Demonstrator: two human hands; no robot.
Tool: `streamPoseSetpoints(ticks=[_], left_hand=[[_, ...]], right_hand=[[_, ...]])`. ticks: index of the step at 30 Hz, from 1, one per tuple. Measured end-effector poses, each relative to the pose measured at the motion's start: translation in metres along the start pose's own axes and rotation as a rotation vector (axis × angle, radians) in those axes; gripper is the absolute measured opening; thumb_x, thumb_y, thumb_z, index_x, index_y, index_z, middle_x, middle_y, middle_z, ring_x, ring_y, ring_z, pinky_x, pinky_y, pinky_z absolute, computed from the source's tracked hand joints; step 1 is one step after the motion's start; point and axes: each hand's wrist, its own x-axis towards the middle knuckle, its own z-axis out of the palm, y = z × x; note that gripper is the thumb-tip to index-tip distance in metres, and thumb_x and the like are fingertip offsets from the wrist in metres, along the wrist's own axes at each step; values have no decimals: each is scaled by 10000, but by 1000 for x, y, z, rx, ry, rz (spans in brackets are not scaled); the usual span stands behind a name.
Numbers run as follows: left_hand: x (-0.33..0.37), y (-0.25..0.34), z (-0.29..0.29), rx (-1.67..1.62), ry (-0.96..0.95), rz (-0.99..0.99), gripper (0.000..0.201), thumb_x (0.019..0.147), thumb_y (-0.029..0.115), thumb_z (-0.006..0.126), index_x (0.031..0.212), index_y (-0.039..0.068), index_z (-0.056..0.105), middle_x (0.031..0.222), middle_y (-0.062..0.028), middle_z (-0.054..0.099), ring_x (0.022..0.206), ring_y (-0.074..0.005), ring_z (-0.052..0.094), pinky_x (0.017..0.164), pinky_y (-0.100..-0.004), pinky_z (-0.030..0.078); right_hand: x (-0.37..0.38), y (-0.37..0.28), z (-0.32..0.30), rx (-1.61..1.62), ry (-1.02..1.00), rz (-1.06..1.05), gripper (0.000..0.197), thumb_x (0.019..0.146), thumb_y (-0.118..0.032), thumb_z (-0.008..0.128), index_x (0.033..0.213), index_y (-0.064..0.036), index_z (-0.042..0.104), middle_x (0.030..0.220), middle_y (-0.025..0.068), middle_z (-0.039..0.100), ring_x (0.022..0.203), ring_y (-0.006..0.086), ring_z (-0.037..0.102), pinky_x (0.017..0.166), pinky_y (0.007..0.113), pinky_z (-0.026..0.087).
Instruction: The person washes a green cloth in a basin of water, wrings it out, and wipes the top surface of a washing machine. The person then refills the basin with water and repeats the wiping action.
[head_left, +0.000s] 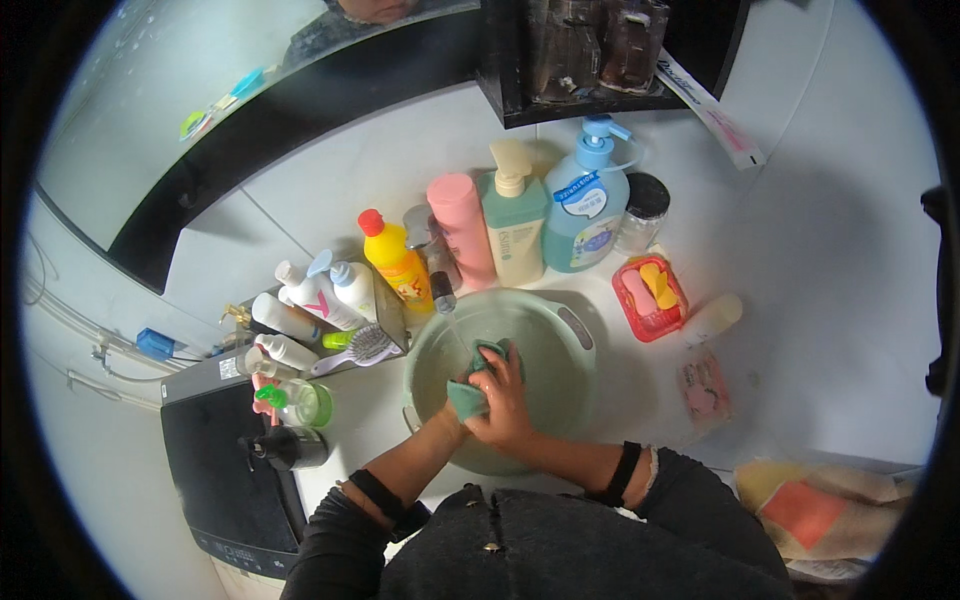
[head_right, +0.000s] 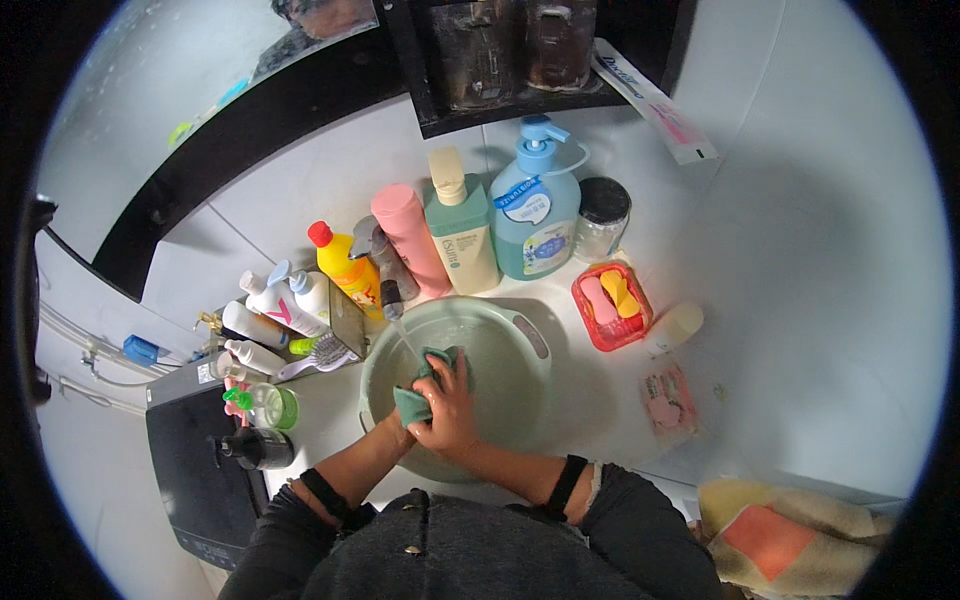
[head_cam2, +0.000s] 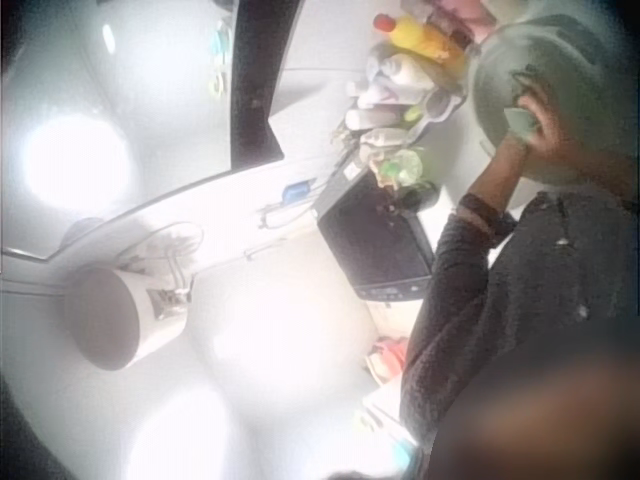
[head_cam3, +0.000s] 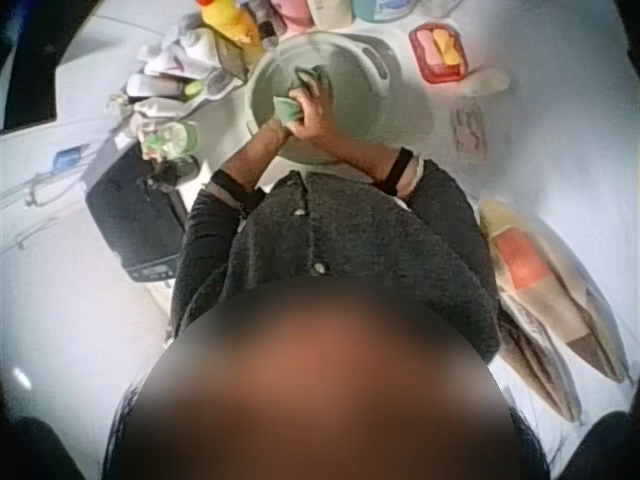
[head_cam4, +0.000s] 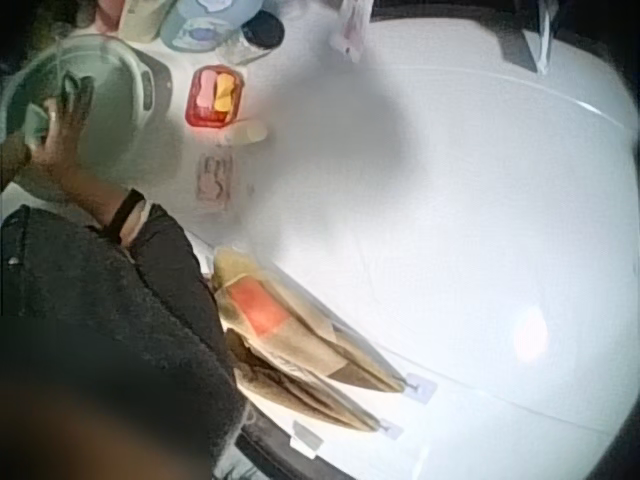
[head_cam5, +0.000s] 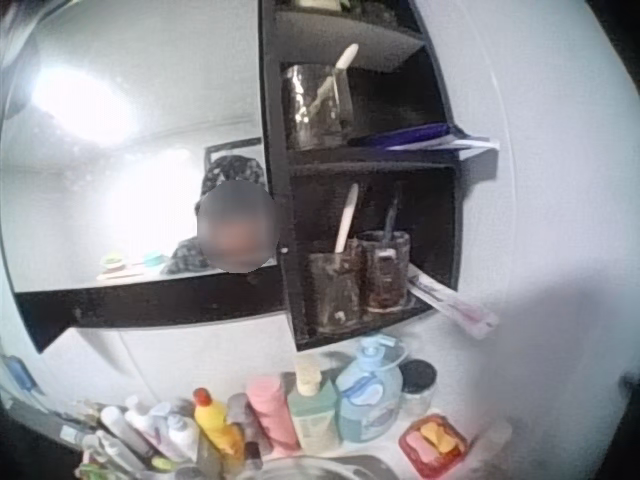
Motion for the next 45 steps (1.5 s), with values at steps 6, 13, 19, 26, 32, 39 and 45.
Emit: streamPoseSetpoints(ticks=[6,13,19,26,32,39,45], left_hand=[[-9,-8,-23,537,437,-63,325,905,384,465,1031,112,591,821,-23,626,695,-135,593,535,-323,463],[-25,59,7,2075,18,-223,380,872,270,522,1119,-19,523,897,-167,629,859,-293,602,776,-363,458],[-24,18,-25,2633,175,-161,541,802,220,528,1315,127,386,1390,-211,228,1208,-498,306,978,-541,312],[-13,5,-53,2444,363,-277,554,796,196,516,1332,166,379,1327,-217,342,1161,-459,392,929,-492,387],[-10,42,-44,668,442,-465,420,892,308,446,1274,133,421,1152,-197,505,971,-338,549,822,-437,452],[6,18,-3,-18,-27,-138,454,943,443,319,1228,111,439,1150,-134,514,1018,-285,511,890,-461,407],[-4,10,-32,154,-338,-207,440,891,437,430,1166,99,486,1102,-107,551,966,-286,542,839,-430,442]], right_hand=[[26,47,6,37,-84,98,379,563,-123,664,902,-55,509,880,154,539,891,377,506,745,451,417],[38,106,-36,-523,-851,138,534,764,-143,550,1269,-100,381,1107,142,510,1021,330,511,846,429,428],[-12,102,-8,-807,-1006,66,578,843,-230,473,1360,-43,293,1441,135,197,1310,352,205,1021,587,155],[-11,130,4,-758,-868,173,503,794,-220,525,1247,-17,439,1327,190,373,1215,341,357,932,511,335],[18,109,-18,39,-624,810,388,780,-168,508,1132,-4,499,981,244,568,910,408,538,830,447,436],[-8,9,-6,83,-148,-87,349,643,-238,744,883,-91,537,1293,228,312,1233,489,233,976,674,112],[11,9,2,28,27,-22,217,685,-213,711,757,-73,563,1017,115,526,1015,421,437,895,545,311]])
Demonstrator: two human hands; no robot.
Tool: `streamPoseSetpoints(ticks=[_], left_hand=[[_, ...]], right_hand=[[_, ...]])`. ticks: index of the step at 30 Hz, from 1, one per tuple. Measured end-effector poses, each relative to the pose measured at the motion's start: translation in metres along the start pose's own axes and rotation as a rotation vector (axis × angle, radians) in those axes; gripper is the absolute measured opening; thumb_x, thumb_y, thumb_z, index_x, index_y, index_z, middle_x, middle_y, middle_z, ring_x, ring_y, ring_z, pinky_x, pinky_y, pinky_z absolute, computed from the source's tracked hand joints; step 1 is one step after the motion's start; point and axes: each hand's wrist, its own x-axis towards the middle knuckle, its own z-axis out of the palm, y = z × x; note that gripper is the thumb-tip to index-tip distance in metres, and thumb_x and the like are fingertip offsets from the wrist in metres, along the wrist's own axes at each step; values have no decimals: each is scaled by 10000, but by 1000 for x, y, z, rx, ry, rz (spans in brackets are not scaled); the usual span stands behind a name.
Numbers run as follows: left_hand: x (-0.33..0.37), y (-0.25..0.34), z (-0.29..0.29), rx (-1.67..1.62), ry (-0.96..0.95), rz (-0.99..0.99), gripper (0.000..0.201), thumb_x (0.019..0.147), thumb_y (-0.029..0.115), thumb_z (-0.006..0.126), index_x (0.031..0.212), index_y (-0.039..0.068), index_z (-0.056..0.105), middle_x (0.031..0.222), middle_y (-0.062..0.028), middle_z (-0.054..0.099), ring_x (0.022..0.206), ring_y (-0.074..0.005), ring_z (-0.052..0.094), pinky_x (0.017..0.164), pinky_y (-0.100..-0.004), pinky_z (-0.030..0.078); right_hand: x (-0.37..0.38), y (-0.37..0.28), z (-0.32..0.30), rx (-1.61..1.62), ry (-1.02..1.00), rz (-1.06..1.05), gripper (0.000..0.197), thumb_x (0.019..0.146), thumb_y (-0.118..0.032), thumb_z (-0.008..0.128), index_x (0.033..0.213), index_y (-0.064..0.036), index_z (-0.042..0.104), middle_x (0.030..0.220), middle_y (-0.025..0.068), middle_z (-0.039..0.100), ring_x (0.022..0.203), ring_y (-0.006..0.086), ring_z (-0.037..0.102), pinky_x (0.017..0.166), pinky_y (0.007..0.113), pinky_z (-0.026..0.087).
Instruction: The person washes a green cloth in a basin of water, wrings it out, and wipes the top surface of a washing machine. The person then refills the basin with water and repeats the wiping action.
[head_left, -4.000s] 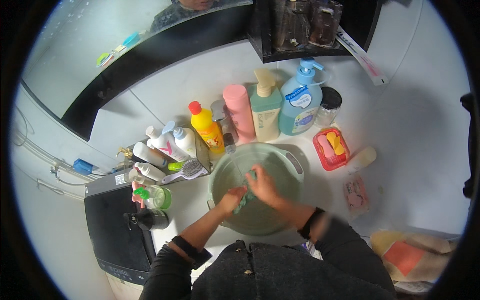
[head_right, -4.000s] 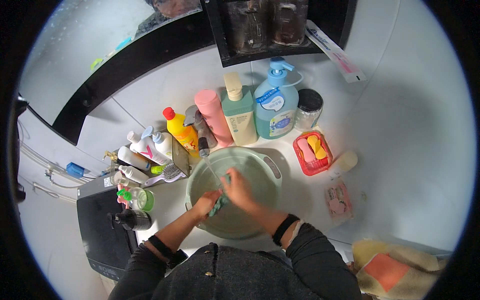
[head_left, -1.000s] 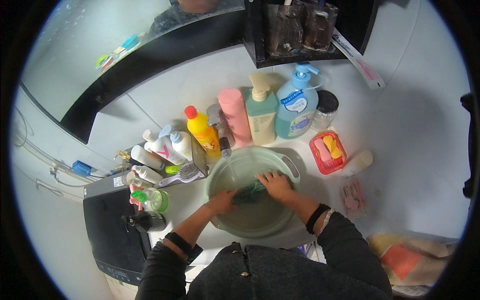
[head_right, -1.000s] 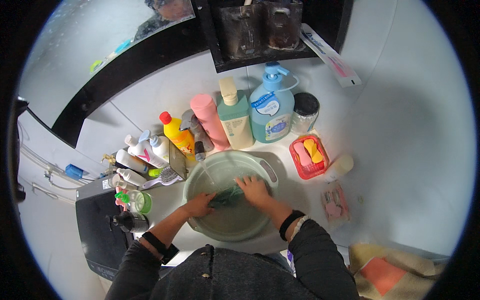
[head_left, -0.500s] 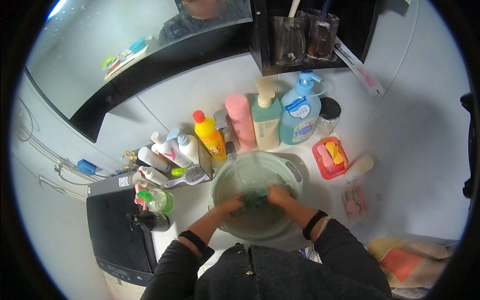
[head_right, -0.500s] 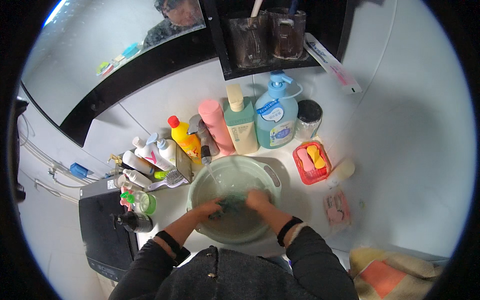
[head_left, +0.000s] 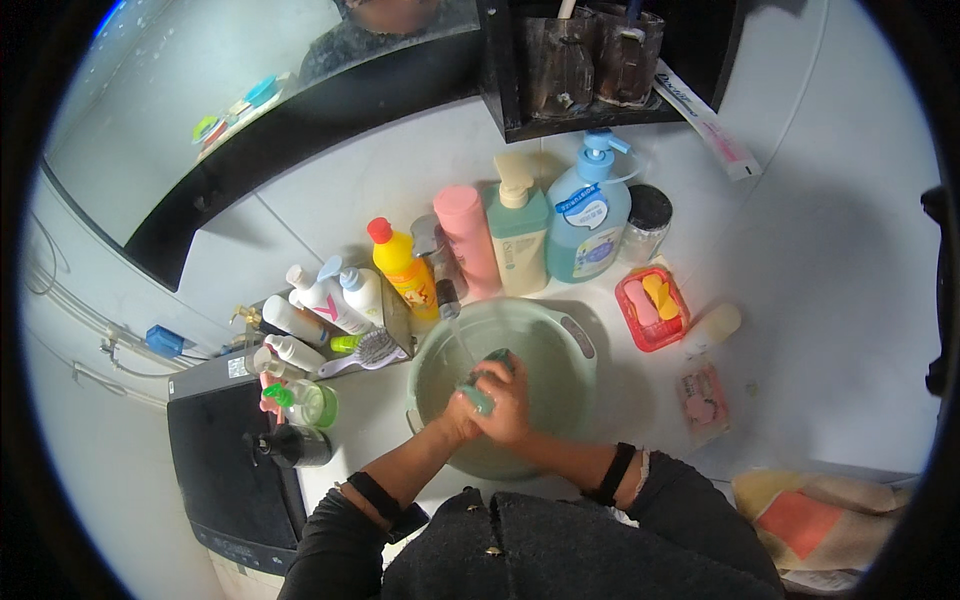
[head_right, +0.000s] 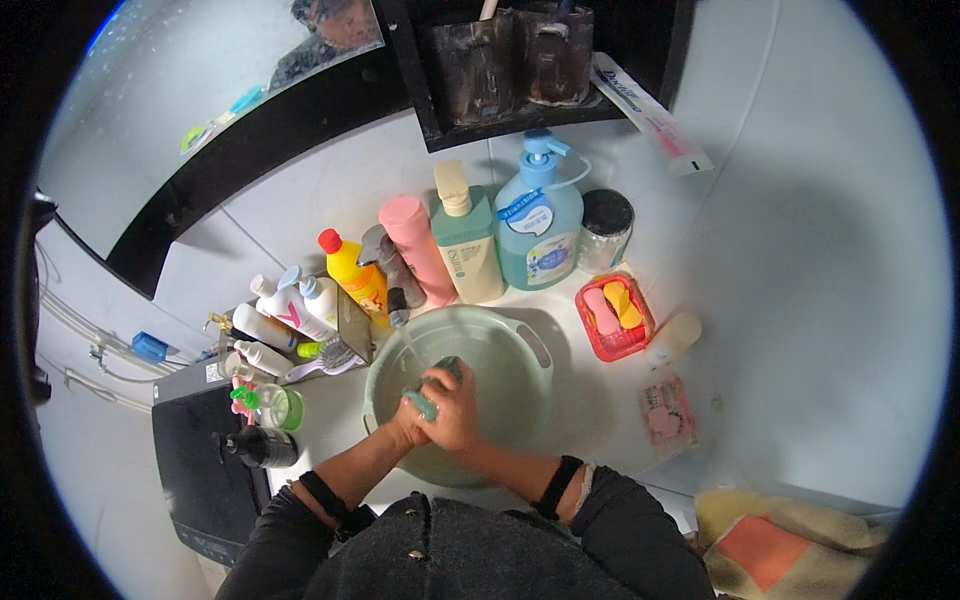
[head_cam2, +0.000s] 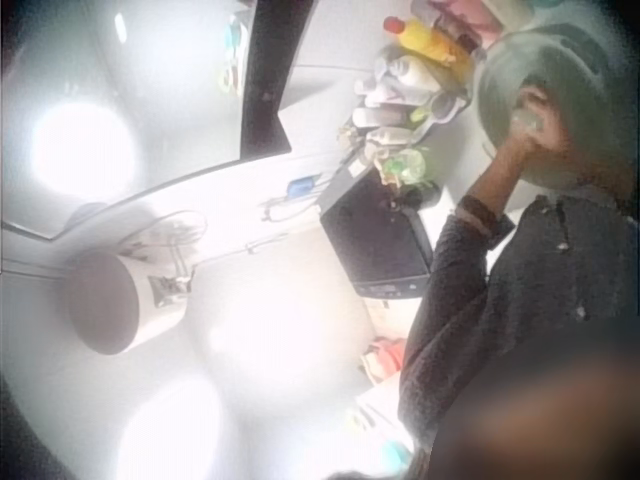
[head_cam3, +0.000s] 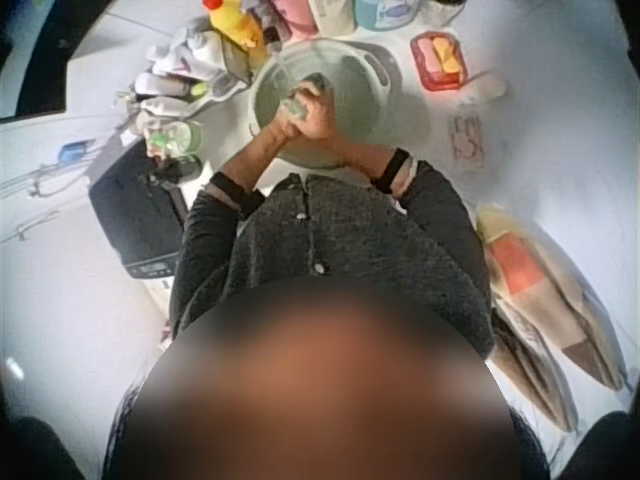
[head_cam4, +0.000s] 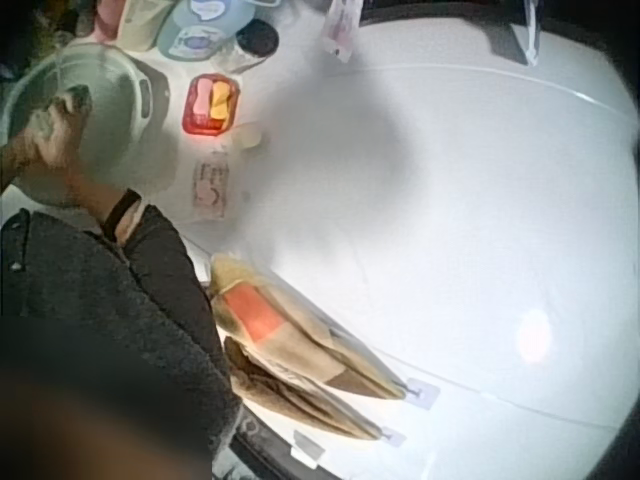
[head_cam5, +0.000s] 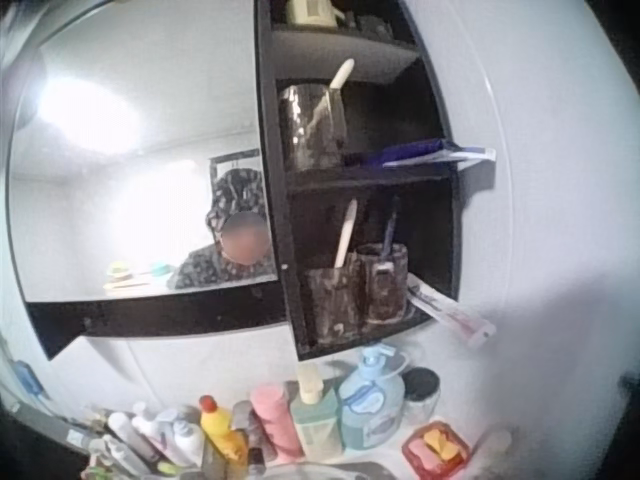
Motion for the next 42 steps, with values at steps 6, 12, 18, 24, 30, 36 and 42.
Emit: streamPoseSetpoints(ticks=[6,12,18,24,30,36,42], left_hand=[[-10,10,19,1310,566,-113,253,877,296,476,1001,85,536,691,-29,529,529,-175,507,469,-295,409],[-23,25,31,2485,433,-353,458,843,251,506,1259,88,406,1087,-163,466,986,-319,448,806,-447,390],[-16,5,7,2489,391,-618,542,851,238,401,1342,23,321,1414,-228,223,1343,-399,95,1060,-540,134],[2,-4,-18,2686,440,-725,534,849,210,409,1321,-25,327,1394,-230,259,1335,-388,139,1053,-525,174],[11,1,-25,2317,742,-574,441,831,179,447,1230,-9,443,1327,-153,402,1241,-317,359,916,-458,394],[-2,7,16,2085,560,-676,337,743,156,574,1041,0,559,1011,-182,611,920,-329,607,741,-445,491],[-13,39,56,2021,379,-570,436,607,181,675,992,-7,596,930,-207,624,890,-347,604,762,-416,482]], right_hand=[[19,73,-1,119,-185,208,250,718,-218,694,787,-26,549,843,127,537,797,348,524,696,431,422],[-2,106,-18,-651,-810,208,536,744,-387,668,1169,-113,492,1297,155,383,1173,334,395,875,466,407],[-26,95,-14,-618,-1312,4,609,821,-294,533,1370,-152,309,1444,128,211,1320,376,182,997,593,240],[-11,93,-21,-968,-1352,-105,586,815,-235,535,1361,-175,333,1401,94,326,1292,313,291,1000,567,268],[37,72,-40,-494,-1105,510,427,787,-171,585,1201,-104,508,1256,153,470,1122,338,477,924,458,400],[121,-14,-38,-225,-112,-330,385,784,-9,521,1166,-42,487,1240,137,468,1011,325,542,838,390,455],[155,-49,-30,-384,-339,-273,448,742,54,458,1181,-27,498,1322,121,419,1122,307,489,887,356,441]])
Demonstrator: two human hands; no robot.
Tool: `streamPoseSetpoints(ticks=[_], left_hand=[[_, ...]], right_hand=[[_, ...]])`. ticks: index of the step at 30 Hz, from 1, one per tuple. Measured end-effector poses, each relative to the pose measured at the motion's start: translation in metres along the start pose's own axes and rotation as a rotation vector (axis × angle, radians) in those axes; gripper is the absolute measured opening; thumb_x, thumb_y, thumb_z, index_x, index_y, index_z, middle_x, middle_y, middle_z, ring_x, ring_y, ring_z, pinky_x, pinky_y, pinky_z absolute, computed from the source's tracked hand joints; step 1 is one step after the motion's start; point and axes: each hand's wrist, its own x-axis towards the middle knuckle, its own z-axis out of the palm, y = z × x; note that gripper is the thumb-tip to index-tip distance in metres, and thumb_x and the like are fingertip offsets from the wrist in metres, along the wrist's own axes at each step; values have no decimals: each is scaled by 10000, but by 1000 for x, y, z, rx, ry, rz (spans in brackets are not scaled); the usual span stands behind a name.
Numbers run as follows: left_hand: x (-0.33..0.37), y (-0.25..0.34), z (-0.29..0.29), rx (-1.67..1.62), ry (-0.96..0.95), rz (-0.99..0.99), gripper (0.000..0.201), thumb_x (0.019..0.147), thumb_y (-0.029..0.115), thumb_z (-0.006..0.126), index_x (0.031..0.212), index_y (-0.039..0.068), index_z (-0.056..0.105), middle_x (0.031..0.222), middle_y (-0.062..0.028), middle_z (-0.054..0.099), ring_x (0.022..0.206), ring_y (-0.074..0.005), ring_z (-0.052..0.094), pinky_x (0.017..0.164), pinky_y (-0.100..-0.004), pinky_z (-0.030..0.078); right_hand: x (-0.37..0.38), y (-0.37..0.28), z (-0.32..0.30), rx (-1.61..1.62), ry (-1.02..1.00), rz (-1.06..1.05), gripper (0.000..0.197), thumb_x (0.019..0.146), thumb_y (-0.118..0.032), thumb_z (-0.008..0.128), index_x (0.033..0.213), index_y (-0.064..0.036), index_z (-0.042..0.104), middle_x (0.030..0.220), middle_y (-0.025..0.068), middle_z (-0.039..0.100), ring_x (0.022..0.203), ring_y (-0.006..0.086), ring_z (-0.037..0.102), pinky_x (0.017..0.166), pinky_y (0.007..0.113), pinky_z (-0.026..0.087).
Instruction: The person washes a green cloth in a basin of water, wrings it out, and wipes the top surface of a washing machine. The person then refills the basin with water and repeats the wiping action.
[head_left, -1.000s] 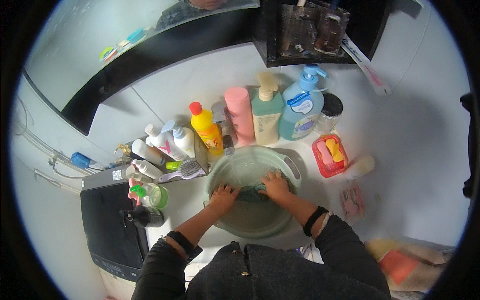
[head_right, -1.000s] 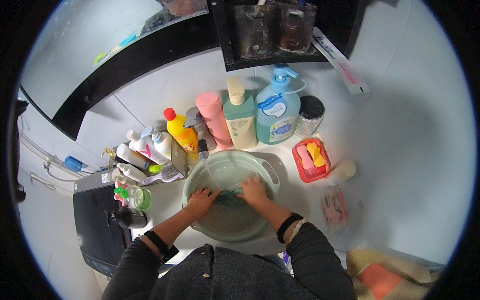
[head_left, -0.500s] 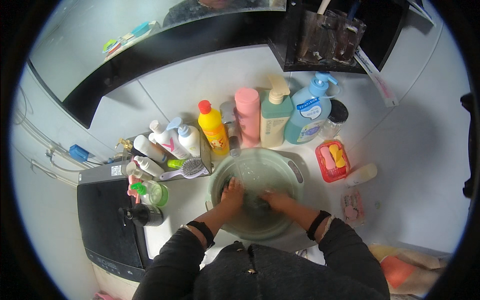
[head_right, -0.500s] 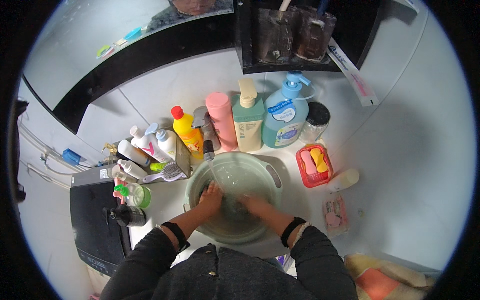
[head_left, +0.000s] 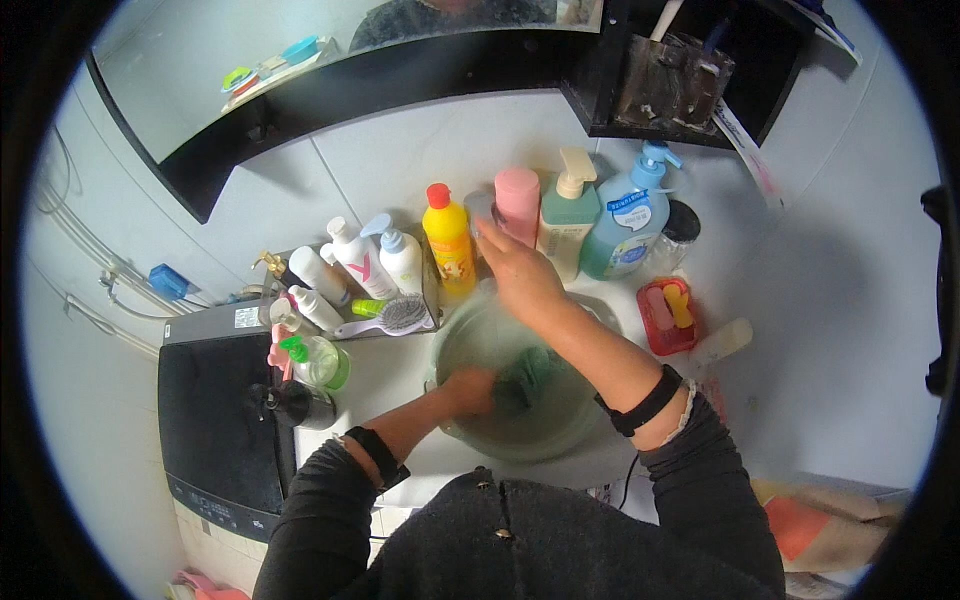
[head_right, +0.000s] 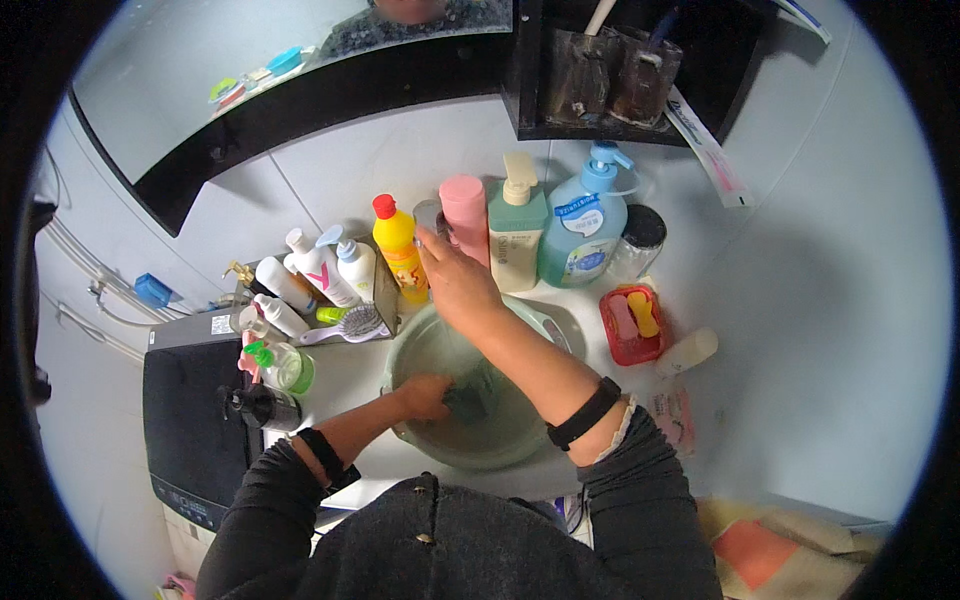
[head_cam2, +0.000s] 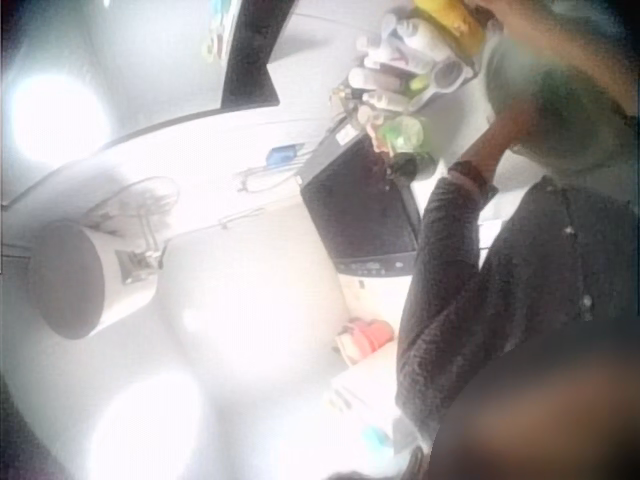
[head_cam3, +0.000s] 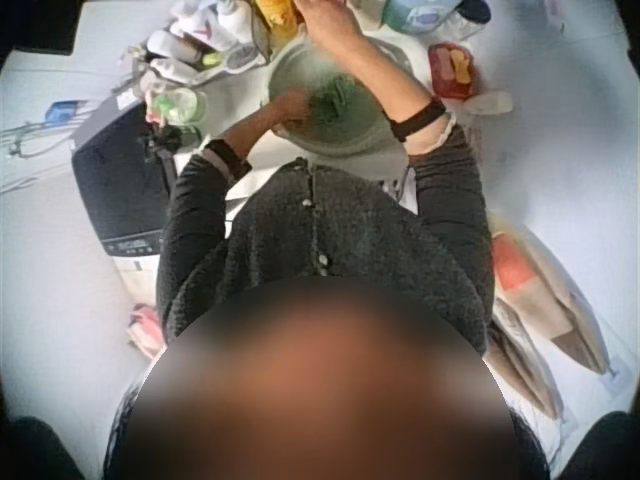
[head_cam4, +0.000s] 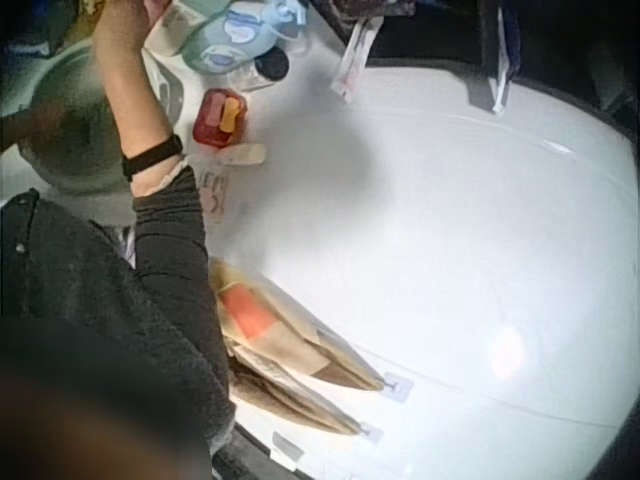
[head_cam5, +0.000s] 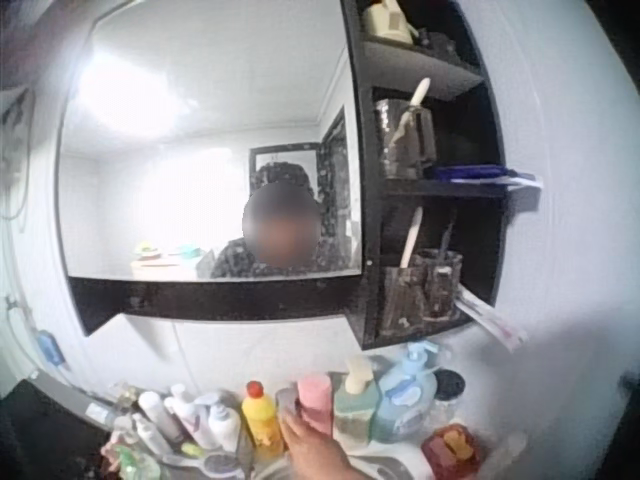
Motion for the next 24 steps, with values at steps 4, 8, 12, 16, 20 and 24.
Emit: streamPoseSetpoints(ticks=[4,8,12,16,20,24], left_hand=[[-24,14,-37,-232,169,49,498,593,182,673,1032,-24,563,909,-226,613,879,-358,593,772,-398,468],[-35,34,-73,-391,295,174,444,576,127,649,984,-35,582,919,-230,614,881,-332,597,782,-372,457],[-33,41,-89,-647,389,353,454,615,95,641,1047,-14,552,893,-97,606,845,-167,580,775,-291,449],[-45,34,-73,-1122,455,345,570,662,-23,577,1215,-15,437,1038,-90,560,971,-166,532,869,-284,413],[-47,39,-44,-544,693,440,888,734,133,687,1386,-29,105,1325,-225,338,1241,-317,340,1022,-373,277],[-31,50,-38,-637,812,477,1233,587,292,833,1412,35,-47,1433,-185,175,1318,-268,223,1067,-360,200]], right_hand=[[-45,17,12,79,-266,46,476,732,81,430,1189,-31,500,1394,72,341,1206,290,426,913,344,424],[-117,28,27,-74,-356,-54,565,689,37,566,1240,-22,457,1366,140,358,1117,304,503,880,337,436],[-137,26,48,959,-323,525,522,703,-3,622,1204,-3,475,1203,149,499,1057,245,532,918,328,405],[-117,21,38,1558,-124,942,392,710,13,580,1097,8,520,1020,96,584,932,206,580,825,334,464],[-101,-1,9,1891,98,898,288,723,33,485,1007,15,530,939,96,583,850,230,598,745,358,501],[-84,-31,-2,2032,294,1006,228,731,18,502,955,-7,537,897,92,571,816,215,588,718,348,500]])
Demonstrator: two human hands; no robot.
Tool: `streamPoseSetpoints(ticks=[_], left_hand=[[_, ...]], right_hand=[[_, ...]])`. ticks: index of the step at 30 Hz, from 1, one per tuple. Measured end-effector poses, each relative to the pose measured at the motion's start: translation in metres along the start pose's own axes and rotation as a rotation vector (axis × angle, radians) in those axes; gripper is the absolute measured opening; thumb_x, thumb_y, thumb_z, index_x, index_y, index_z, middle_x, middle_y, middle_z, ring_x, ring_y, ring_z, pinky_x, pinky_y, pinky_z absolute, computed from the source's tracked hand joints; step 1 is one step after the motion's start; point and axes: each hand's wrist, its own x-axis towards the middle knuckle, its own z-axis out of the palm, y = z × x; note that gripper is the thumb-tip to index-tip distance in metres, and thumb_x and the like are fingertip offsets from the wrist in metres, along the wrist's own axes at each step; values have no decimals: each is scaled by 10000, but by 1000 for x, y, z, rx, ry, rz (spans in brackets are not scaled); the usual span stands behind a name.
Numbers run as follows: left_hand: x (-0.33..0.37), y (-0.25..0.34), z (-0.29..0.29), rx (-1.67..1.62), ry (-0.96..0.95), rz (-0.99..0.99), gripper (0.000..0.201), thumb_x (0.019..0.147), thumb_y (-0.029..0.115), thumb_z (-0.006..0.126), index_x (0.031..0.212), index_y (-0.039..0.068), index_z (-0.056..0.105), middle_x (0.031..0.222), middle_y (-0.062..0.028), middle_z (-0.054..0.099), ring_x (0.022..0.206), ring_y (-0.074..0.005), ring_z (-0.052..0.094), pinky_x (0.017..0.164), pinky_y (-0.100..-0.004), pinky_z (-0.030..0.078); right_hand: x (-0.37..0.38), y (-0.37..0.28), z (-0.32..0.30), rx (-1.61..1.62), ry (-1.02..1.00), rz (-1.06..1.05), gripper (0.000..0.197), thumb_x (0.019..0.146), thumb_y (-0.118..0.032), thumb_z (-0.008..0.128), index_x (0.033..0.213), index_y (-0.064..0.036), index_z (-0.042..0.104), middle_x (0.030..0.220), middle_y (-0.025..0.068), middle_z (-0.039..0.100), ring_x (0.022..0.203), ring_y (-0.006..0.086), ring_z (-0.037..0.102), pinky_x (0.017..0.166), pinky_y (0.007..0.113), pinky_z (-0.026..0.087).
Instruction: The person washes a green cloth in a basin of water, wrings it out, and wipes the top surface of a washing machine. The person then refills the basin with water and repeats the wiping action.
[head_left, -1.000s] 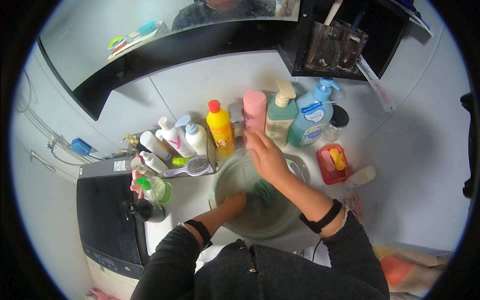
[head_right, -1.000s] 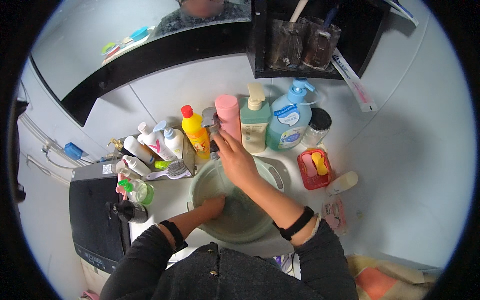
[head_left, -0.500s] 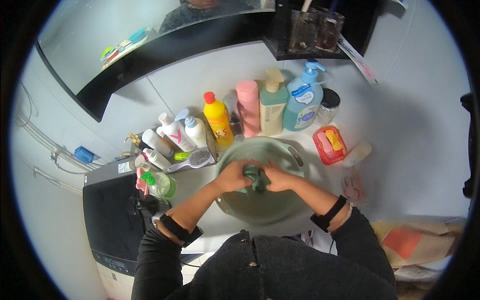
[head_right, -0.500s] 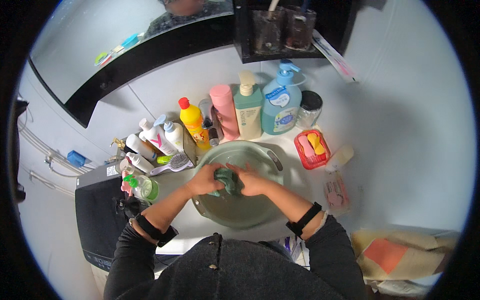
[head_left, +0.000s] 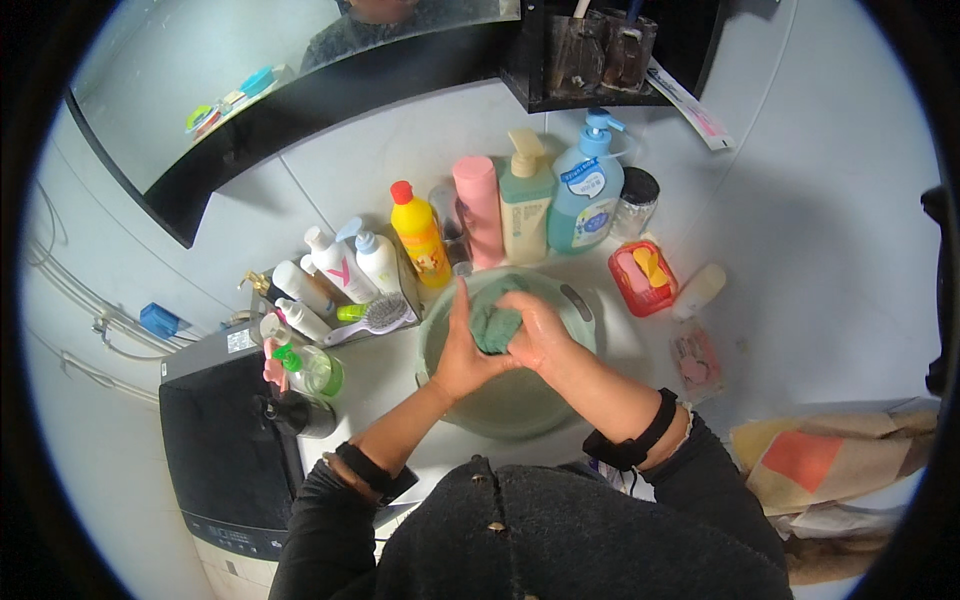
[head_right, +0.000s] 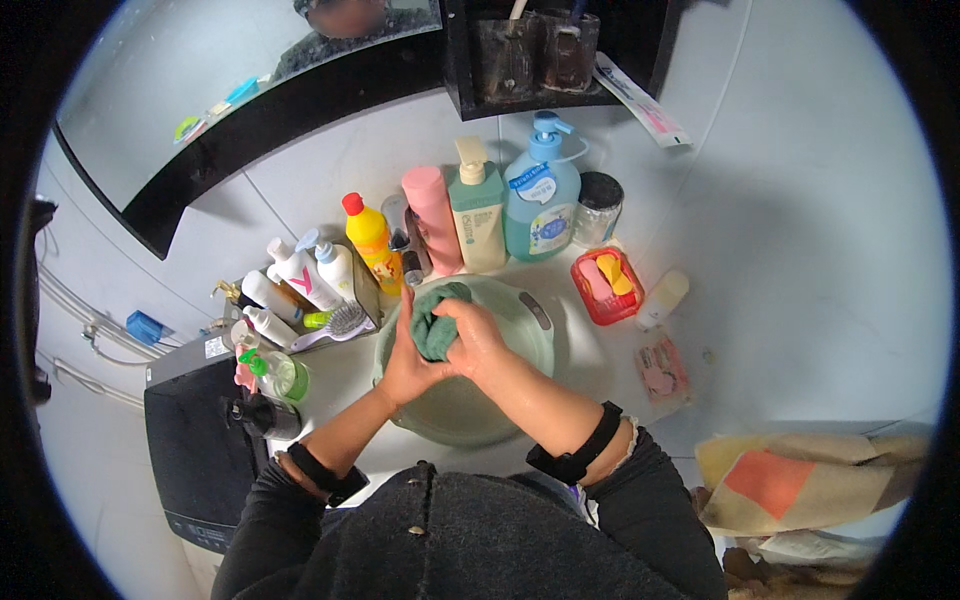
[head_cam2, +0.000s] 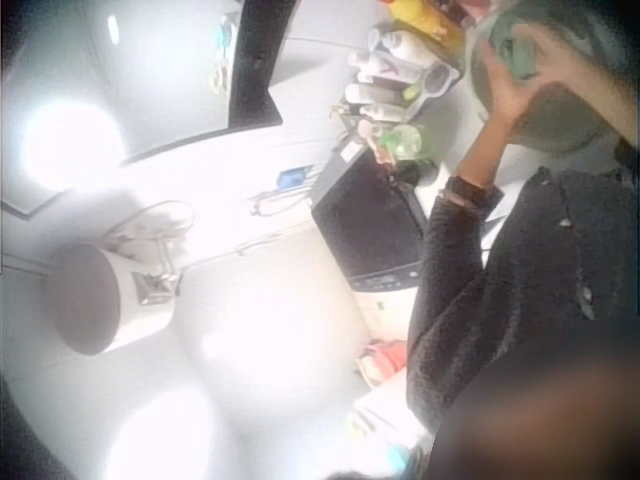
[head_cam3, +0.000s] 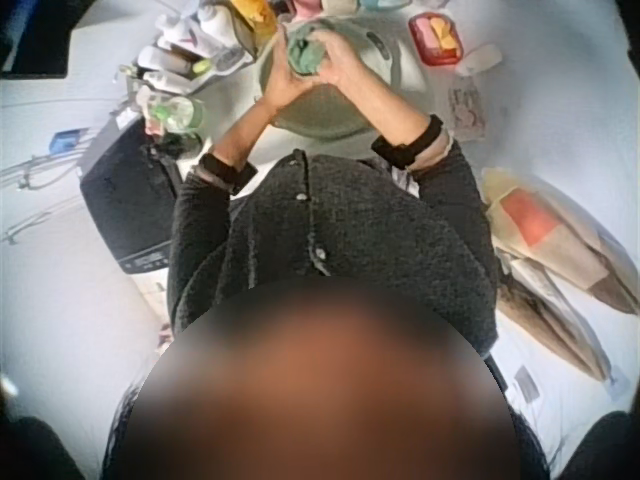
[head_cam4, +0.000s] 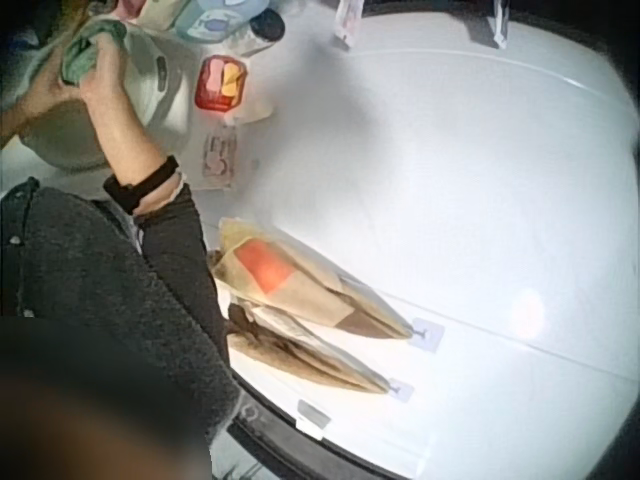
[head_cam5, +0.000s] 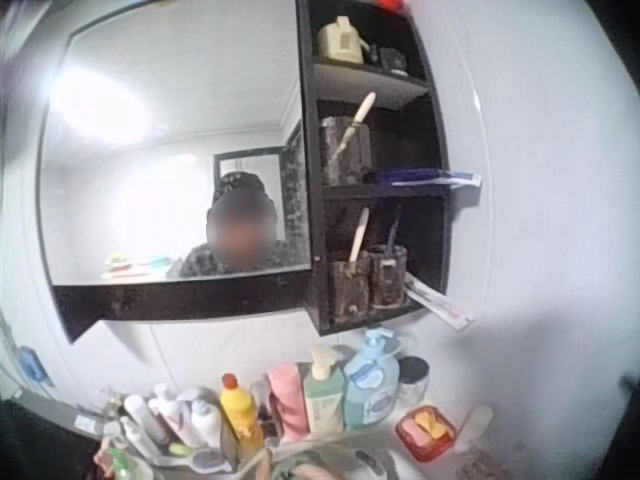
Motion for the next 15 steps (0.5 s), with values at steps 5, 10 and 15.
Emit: streamPoseSetpoints(ticks=[5,10,15], left_hand=[[20,4,-11,-113,-219,-166,657,634,169,783,1188,10,468,1090,-91,566,982,-201,555,857,-321,437],[32,25,-33,-725,-259,-555,407,690,17,682,1079,25,559,954,-68,614,863,-164,591,754,-287,478],[46,40,-31,-943,-522,-850,397,709,106,701,1075,38,563,933,-64,608,829,-160,589,692,-289,494]], right_hand=[[-14,-9,-13,-545,-264,-139,348,795,-85,532,1131,-16,472,1014,85,527,865,206,556,732,344,482],[-28,-32,-60,-1862,-320,-1348,589,729,-107,669,1259,-114,413,1134,86,485,975,277,547,785,397,476],[11,-50,-51,-1717,-420,-1851,593,688,-79,659,1200,-317,478,1298,123,358,1153,369,428,952,469,409]])
